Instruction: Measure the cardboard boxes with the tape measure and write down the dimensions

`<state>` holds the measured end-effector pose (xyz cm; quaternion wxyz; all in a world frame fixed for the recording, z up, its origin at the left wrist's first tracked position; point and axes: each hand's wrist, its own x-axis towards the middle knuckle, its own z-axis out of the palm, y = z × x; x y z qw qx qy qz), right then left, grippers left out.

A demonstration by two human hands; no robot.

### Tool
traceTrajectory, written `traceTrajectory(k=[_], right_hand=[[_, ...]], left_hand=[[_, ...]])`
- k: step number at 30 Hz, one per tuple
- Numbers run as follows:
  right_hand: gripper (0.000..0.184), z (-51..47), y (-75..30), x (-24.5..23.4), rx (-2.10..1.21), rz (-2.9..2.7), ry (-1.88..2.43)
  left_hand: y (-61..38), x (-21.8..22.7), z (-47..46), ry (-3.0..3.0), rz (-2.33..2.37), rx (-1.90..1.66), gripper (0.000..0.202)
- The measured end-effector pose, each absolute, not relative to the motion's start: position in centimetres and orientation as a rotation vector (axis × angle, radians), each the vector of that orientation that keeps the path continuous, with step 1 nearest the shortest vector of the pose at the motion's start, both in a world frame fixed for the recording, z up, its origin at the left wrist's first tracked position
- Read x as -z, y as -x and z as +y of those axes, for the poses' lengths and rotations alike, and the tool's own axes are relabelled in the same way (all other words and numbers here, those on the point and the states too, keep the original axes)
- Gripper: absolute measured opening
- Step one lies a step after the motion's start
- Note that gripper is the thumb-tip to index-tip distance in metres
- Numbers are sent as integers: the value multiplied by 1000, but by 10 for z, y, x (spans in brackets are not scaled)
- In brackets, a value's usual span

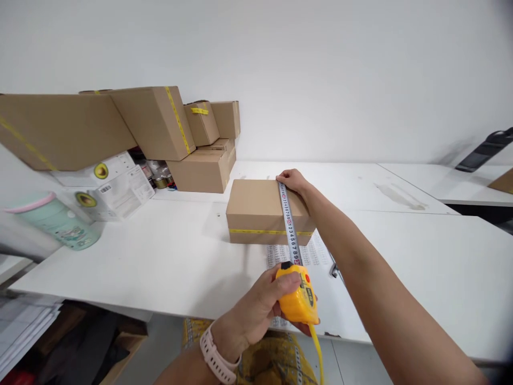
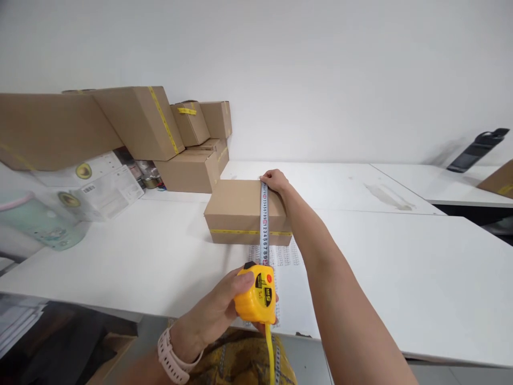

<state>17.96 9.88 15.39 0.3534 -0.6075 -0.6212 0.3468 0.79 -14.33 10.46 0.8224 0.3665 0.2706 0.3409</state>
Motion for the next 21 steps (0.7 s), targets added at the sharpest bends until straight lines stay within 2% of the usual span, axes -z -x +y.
traceTrajectory(k=[9,16,21], right_hand=[[33,83,-187,-146,-903,-1600,1451],[34,123,-199,-147,-965,-1550,1291],[31,114,-237,-148,-778,-1257,1207]], left_hand=[[-14,-103,-149,-731,609,-752,56],[1,-99,-152,-818,668,-807,53],[57,-99,-158,-1124,753,-863,68]])
